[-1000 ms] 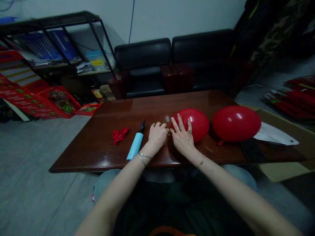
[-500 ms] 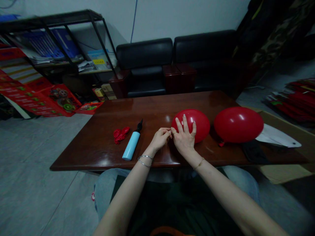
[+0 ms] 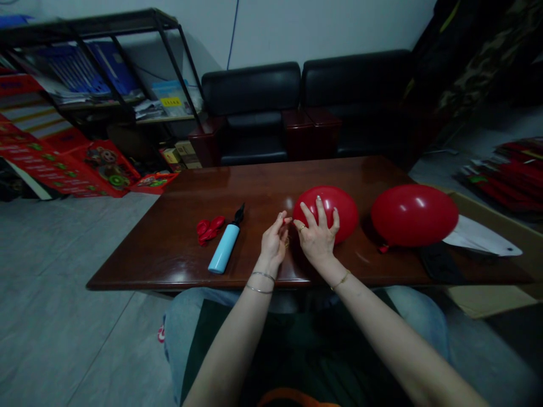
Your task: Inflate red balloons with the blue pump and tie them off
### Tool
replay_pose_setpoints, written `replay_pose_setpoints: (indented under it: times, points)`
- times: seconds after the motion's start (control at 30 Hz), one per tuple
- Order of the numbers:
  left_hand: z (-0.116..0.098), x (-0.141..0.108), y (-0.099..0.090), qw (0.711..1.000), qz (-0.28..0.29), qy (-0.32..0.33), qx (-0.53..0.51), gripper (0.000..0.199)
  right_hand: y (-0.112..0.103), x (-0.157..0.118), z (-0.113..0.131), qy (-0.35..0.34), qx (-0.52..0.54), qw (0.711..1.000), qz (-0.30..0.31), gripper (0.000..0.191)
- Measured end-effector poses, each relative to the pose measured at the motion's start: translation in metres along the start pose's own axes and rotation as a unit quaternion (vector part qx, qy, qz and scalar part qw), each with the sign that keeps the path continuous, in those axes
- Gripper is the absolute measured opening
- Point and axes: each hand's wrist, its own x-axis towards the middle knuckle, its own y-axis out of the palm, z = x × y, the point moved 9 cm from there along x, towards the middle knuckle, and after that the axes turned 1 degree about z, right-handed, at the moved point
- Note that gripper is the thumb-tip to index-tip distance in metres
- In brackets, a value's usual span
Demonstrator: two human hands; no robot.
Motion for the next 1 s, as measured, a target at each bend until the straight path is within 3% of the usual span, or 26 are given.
replay_pose_setpoints:
  times: [0.13,0.23,0.3,0.47,0.57,0.67,0.73,0.8,1.0]
  points:
    - [0.001,-0.006,0.016,0.997,-0.018,0.061,-0.052,0.049,0.001,0.004,0.003,0.009,-0.015,1.000,-0.001,0.024]
    - [-0.016,-0.013,0.019,0.978,0.001,0.172,0.120,0.039,0.002,0.006,-0.002,0.011,-0.038,0.999,-0.001,0.026]
    - [-0.031,-0.019,0.019,0.923,0.010,0.255,0.288,0.031,0.004,0.005,-0.005,0.006,-0.041,0.999,0.013,0.027]
    - [-0.062,-0.036,0.033,0.713,0.050,0.426,0.554,0.034,0.010,0.000,-0.006,-0.007,-0.034,0.999,0.035,0.025]
    - [-0.072,-0.031,0.041,0.632,0.066,0.434,0.639,0.024,0.012,-0.001,-0.003,-0.012,-0.028,0.998,0.047,0.025]
    - [-0.078,-0.023,0.046,0.587,0.092,0.404,0.695,0.023,0.014,-0.004,0.000,-0.029,-0.024,0.997,0.069,0.027]
    - [-0.080,-0.020,0.047,0.581,0.106,0.388,0.708,0.019,0.014,-0.006,0.002,-0.044,-0.026,0.996,0.080,0.028]
    - [-0.079,-0.017,0.046,0.601,0.124,0.366,0.699,0.019,0.012,-0.008,0.002,-0.053,-0.033,0.995,0.078,0.028]
    - [-0.051,-0.006,0.025,0.767,0.145,0.239,0.578,0.021,0.004,-0.012,0.001,-0.061,-0.040,0.996,0.047,0.023]
